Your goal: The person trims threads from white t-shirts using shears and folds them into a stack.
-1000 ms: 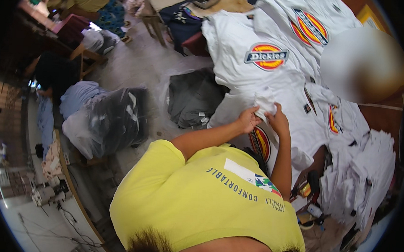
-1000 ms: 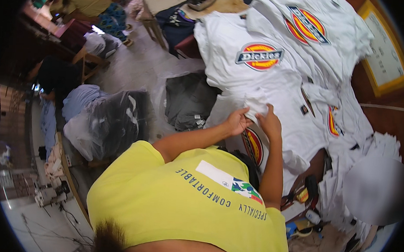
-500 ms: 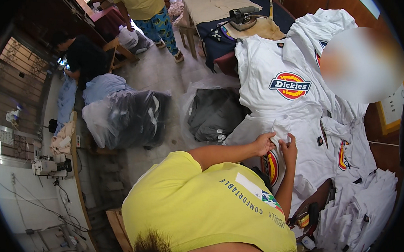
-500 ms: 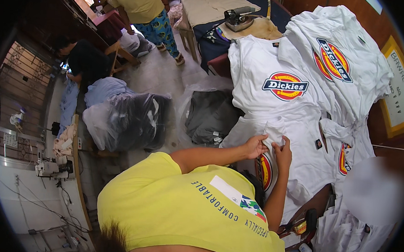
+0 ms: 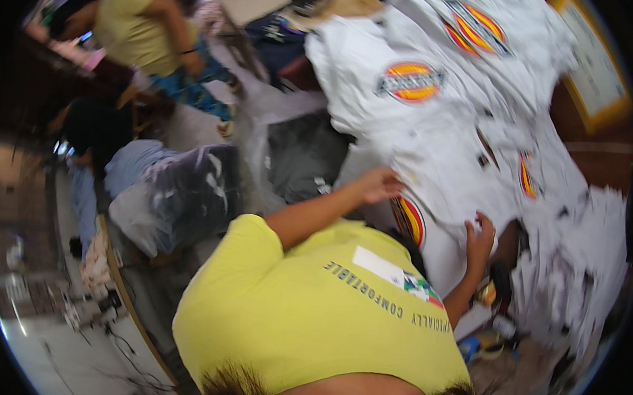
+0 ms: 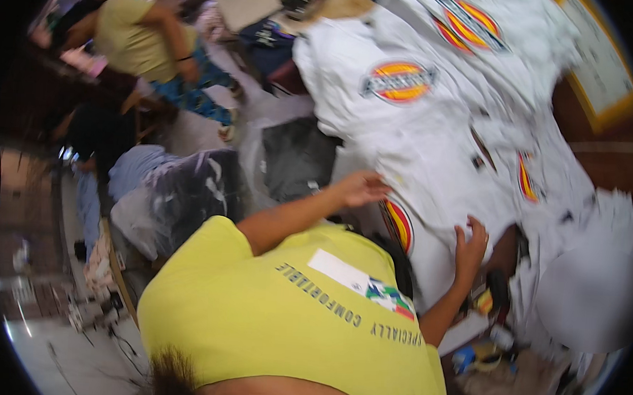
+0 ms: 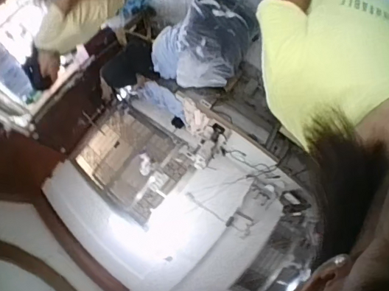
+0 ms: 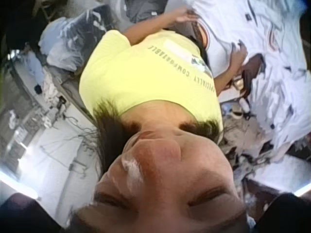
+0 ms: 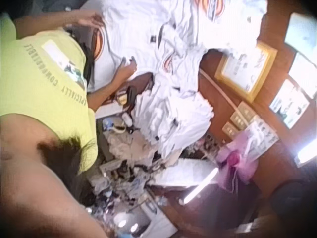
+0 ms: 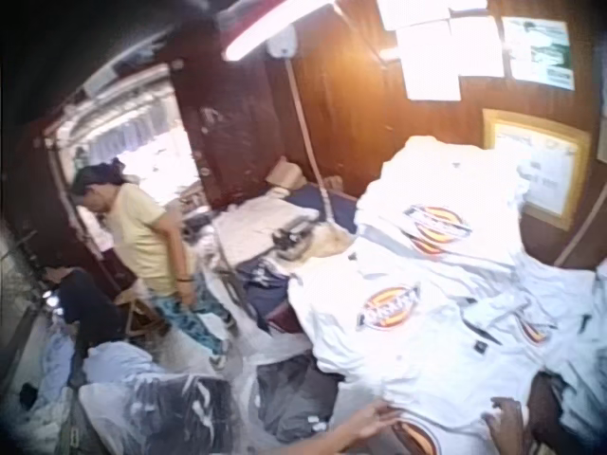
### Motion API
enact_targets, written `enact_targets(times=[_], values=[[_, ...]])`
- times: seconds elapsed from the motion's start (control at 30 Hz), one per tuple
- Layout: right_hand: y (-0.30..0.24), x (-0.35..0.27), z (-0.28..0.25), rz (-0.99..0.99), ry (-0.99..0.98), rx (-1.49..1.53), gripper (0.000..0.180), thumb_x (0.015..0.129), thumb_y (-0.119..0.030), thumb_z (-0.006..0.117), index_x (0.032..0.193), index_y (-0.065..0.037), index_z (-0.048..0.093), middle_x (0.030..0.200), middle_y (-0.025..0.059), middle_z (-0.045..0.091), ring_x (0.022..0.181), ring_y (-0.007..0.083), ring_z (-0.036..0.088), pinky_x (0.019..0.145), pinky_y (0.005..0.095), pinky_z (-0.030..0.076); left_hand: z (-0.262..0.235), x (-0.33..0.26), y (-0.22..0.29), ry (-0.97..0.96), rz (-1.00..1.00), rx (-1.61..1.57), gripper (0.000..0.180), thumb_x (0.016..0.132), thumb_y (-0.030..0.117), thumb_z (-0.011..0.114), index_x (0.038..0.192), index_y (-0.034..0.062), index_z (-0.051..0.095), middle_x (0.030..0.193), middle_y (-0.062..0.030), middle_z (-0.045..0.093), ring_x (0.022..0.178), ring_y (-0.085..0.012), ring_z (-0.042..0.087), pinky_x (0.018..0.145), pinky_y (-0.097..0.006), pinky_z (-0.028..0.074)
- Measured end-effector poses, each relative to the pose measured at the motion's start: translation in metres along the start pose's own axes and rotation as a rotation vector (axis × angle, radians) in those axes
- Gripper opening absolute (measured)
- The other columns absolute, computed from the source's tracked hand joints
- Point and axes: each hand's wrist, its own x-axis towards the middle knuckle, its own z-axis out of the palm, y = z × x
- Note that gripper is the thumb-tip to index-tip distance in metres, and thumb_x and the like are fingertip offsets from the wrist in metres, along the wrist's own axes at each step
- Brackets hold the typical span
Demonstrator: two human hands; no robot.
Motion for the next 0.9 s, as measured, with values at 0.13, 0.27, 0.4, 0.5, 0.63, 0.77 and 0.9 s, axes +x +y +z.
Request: enact_targets(times=[0.13, 0.27, 0.4, 0.5, 0.63, 0.77, 0.9], values=[[0.008, -0.031, -0.033, 0.084, 0.089, -0.057, 0.037, 0.070, -0.017, 0.068, 0.103, -0.004, 0.057, 0.095, 0.0121, 0.056, 0.093, 0.0280, 0.050, 0.083, 0.0363, 0.039, -0.001, -0.020, 0.033, 0.042, -0.131, 0.389, 0.033, 0.083, 0.021, 0.056, 0.108, -0.0002, 0.053, 0.108, -0.0157, 0.057, 0.099, -0.0272, 0.056, 0.088, -0.038, 0.045], [0.002, -0.051, -0.041, 0.111, 0.111, -0.162, 0.043, 0.063, -0.022, 0.073, 0.102, -0.010, 0.058, 0.097, 0.0086, 0.055, 0.094, 0.0296, 0.049, 0.082, 0.0378, 0.040, 0.003, -0.036, 0.059, 0.169, 0.086, 0.723, 0.040, 0.080, 0.028, 0.059, 0.111, 0.0043, 0.051, 0.098, -0.0084, 0.060, 0.087, -0.0190, 0.058, 0.073, -0.029, 0.048], [-0.003, -0.070, -0.040, 0.196, 0.081, -0.157, 0.045, 0.060, -0.016, 0.074, 0.101, -0.010, 0.059, 0.100, 0.0078, 0.054, 0.097, 0.0289, 0.048, 0.084, 0.0368, 0.039, 0.023, -0.040, 0.074, 0.202, 0.239, 0.840, 0.046, 0.080, 0.026, 0.061, 0.118, 0.0061, 0.044, 0.096, -0.0051, 0.058, 0.082, -0.0144, 0.058, 0.069, -0.027, 0.047], [-0.003, -0.085, -0.035, 0.260, 0.099, -0.097, 0.047, 0.058, -0.006, 0.073, 0.102, -0.010, 0.058, 0.102, 0.0079, 0.052, 0.099, 0.0277, 0.047, 0.086, 0.0364, 0.039, 0.035, -0.028, 0.077, 0.187, 0.314, 0.961, 0.052, 0.078, 0.027, 0.064, 0.119, 0.0018, 0.043, 0.091, -0.0064, 0.058, 0.079, -0.0139, 0.058, 0.067, -0.027, 0.048], [-0.005, -0.099, -0.031, 0.328, 0.130, -0.088, 0.049, 0.059, -0.004, 0.072, 0.105, -0.011, 0.057, 0.105, 0.0091, 0.050, 0.101, 0.0288, 0.047, 0.087, 0.0353, 0.039, 0.043, -0.021, 0.077, 0.206, 0.307, 1.095, 0.054, 0.078, 0.030, 0.065, 0.118, 0.0004, 0.043, 0.086, -0.0059, 0.057, 0.077, -0.0136, 0.059, 0.064, -0.026, 0.048], [-0.005, -0.111, -0.027, 0.441, 0.164, -0.103, 0.055, 0.060, -0.003, 0.072, 0.111, -0.011, 0.054, 0.112, 0.0112, 0.046, 0.104, 0.0300, 0.046, 0.088, 0.0364, 0.039, 0.035, -0.013, 0.073, 0.200, 0.274, 1.115, 0.051, 0.079, 0.029, 0.064, 0.115, -0.0011, 0.045, 0.085, -0.0054, 0.058, 0.076, -0.0128, 0.059, 0.062, -0.025, 0.047], [0.002, -0.123, -0.012, 0.531, 0.266, 0.013, 0.064, 0.060, 0.000, 0.071, 0.118, -0.014, 0.048, 0.113, 0.0128, 0.044, 0.101, 0.0308, 0.049, 0.086, 0.0359, 0.041, 0.029, -0.008, 0.071, 0.209, 0.279, 1.110, 0.041, 0.080, 0.027, 0.063, 0.105, -0.0017, 0.049, 0.081, -0.0047, 0.058, 0.073, -0.0115, 0.059, 0.060, -0.022, 0.046]])
